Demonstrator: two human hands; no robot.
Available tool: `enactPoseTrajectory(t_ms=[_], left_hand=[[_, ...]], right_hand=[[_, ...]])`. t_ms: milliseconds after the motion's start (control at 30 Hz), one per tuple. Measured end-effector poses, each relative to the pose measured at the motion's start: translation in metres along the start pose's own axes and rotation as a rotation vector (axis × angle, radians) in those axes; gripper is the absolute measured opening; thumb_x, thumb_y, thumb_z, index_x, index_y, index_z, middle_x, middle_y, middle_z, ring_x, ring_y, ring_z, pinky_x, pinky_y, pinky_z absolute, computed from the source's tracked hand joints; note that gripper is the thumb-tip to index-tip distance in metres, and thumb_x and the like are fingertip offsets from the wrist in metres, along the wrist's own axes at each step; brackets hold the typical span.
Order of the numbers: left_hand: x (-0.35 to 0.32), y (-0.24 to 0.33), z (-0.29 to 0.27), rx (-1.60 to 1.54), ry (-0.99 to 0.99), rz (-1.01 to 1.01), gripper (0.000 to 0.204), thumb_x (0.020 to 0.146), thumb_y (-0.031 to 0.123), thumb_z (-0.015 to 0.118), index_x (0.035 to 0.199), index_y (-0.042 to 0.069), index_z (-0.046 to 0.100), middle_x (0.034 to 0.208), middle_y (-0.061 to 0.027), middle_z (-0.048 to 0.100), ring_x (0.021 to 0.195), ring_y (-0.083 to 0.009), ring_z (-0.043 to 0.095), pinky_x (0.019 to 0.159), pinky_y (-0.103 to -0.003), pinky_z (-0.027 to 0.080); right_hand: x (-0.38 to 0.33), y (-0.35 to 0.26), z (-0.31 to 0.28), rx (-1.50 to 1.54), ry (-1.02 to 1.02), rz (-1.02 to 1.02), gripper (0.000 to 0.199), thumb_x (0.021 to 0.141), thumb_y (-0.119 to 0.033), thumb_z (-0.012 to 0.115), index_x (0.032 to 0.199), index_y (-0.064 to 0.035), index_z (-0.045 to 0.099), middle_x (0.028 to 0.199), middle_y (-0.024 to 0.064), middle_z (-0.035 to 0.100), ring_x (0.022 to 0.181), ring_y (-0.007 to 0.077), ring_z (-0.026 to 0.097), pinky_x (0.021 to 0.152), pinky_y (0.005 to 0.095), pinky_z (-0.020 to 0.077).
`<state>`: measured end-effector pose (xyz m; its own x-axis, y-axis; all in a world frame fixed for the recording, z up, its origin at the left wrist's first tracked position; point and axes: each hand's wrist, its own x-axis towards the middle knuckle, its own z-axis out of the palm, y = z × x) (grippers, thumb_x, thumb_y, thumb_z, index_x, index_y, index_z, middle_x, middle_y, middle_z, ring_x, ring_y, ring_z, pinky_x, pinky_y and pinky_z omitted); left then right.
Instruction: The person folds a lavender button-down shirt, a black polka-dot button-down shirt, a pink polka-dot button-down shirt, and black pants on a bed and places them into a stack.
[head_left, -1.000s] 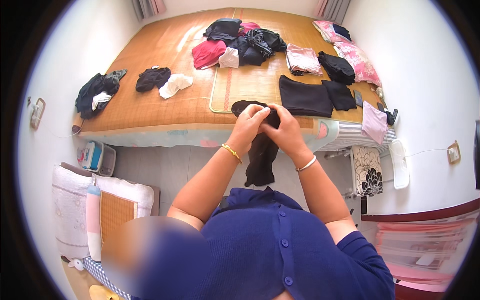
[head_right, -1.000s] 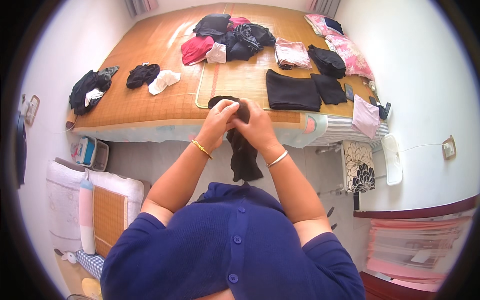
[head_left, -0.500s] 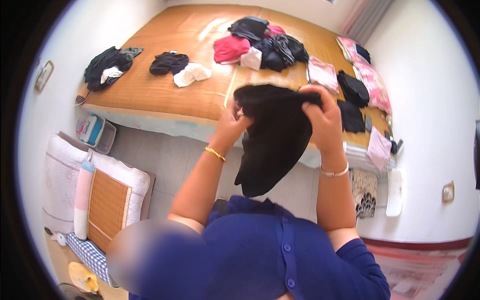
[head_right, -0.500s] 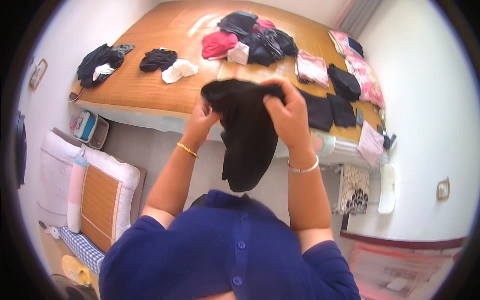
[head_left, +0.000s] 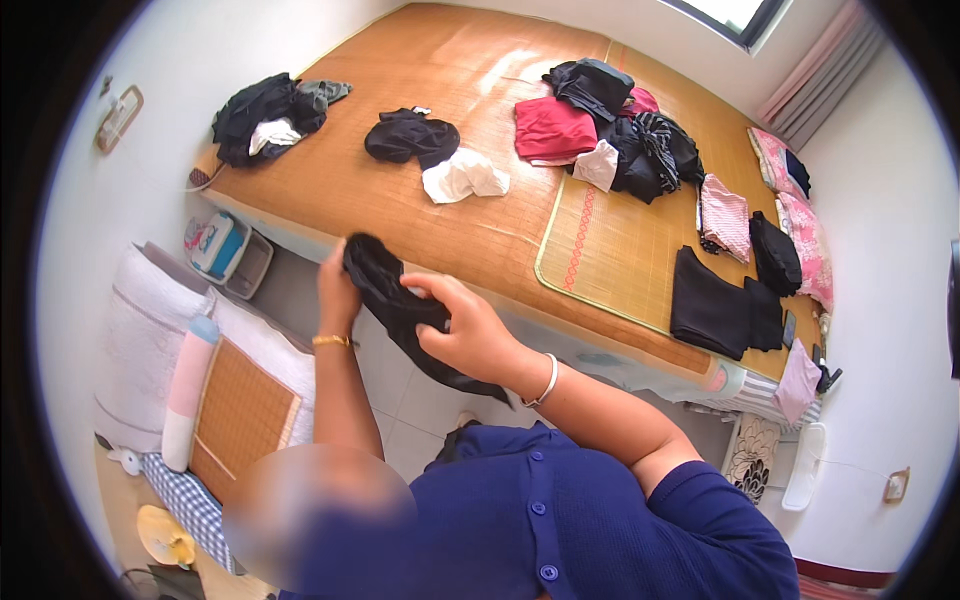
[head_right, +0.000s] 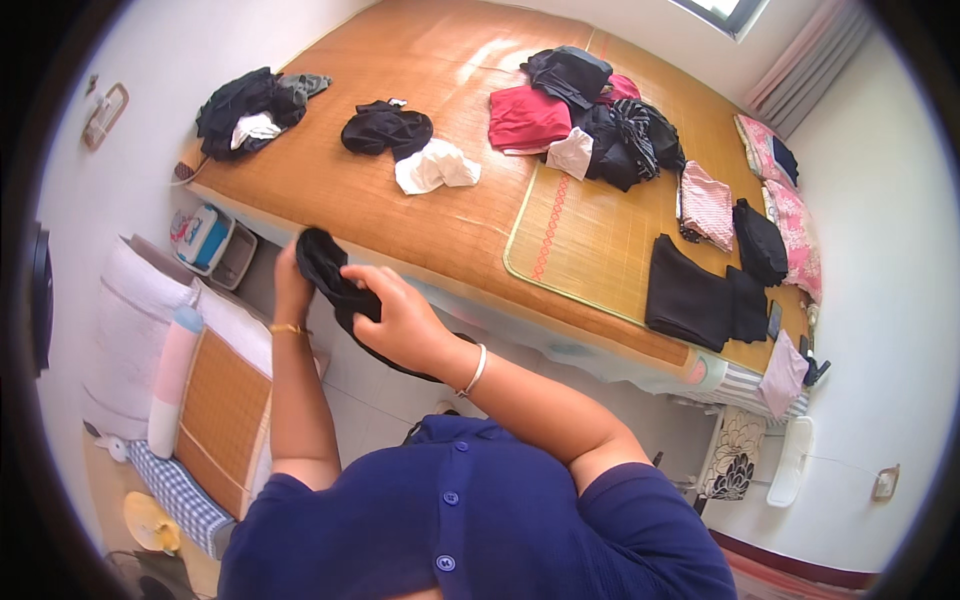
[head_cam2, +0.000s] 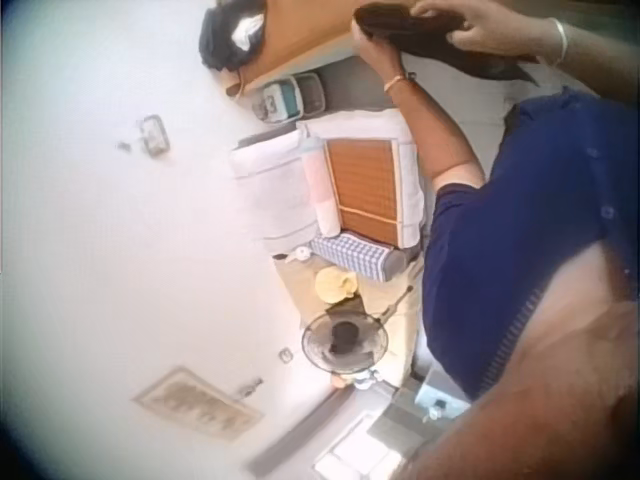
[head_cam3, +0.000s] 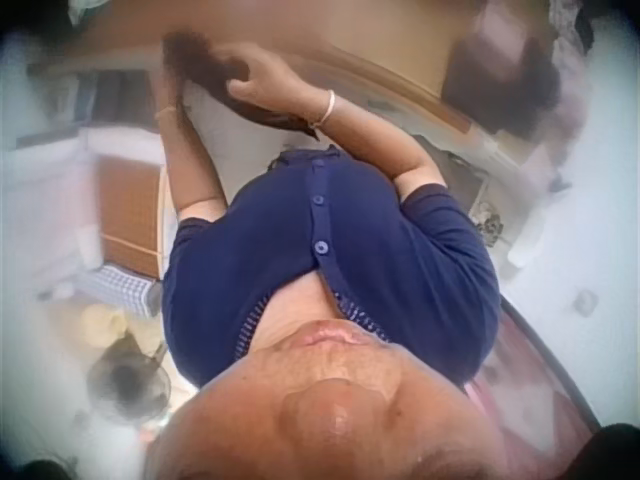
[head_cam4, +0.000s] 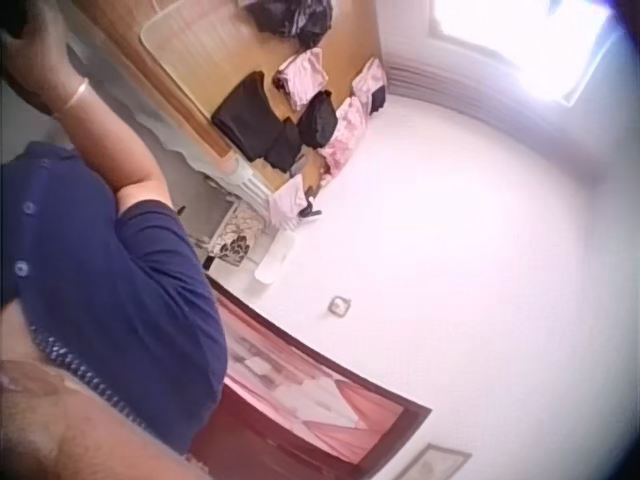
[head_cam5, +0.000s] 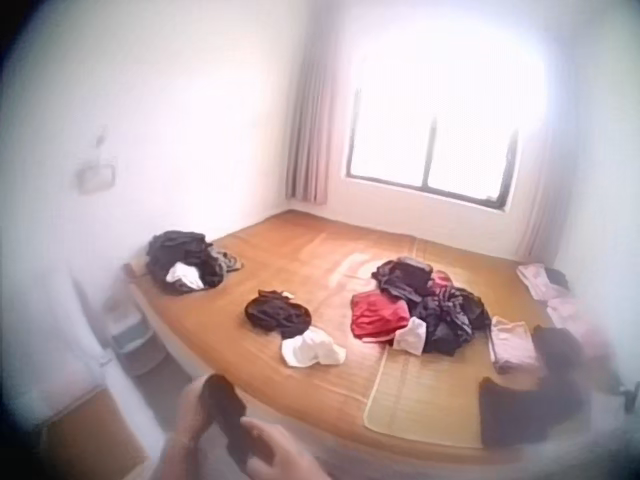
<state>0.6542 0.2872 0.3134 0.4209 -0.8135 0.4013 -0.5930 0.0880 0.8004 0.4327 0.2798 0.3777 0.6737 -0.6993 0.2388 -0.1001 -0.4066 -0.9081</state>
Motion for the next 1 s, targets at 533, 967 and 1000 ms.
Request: enactPoseTrajectory(t_ms=[533, 967, 1000], left_hand=[[0.171, 0.219, 0.414, 0.125, -0.218, 0.767, 0.018, 0.076, 0.006, 0.051, 0.089, 0.011, 0.063, 0.083, -0.0112, 0.064, 0.078, -0.0285, 0.063, 0.070, -0.040, 0.049], [0.053, -0.061, 0.459, 0.454, -0.747, -0.220, 0.043, 0.074, 0.012, 0.063, 0.116, 0.004, 0.054, 0.117, -0.0170, 0.055, 0.109, -0.0311, 0.052, 0.093, -0.038, 0.044], [0.053, -0.064, 0.460, 0.443, -0.747, -0.223, 0.043, 0.074, 0.012, 0.063, 0.116, 0.004, 0.054, 0.117, -0.0170, 0.055, 0.109, -0.0311, 0.052, 0.093, -0.038, 0.044]], right_hand=[[-0.043, 0.142, -0.303, 0.716, 0.987, 0.046, 0.054, 0.073, 0.008, 0.044, 0.127, 0.0009, 0.048, 0.116, 0.0101, 0.054, 0.100, 0.0170, 0.055, 0.090, 0.0256, 0.0439], [-0.084, 0.291, -0.399, 0.760, 1.304, 0.284, 0.049, 0.076, 0.010, 0.041, 0.124, 0.0057, 0.047, 0.108, 0.0168, 0.060, 0.097, 0.0239, 0.060, 0.089, 0.0351, 0.0501], [-0.066, 0.276, -0.397, 0.818, 1.273, 0.264, 0.049, 0.076, 0.009, 0.042, 0.125, 0.0061, 0.046, 0.110, 0.0176, 0.059, 0.099, 0.0246, 0.060, 0.090, 0.0350, 0.0497]])
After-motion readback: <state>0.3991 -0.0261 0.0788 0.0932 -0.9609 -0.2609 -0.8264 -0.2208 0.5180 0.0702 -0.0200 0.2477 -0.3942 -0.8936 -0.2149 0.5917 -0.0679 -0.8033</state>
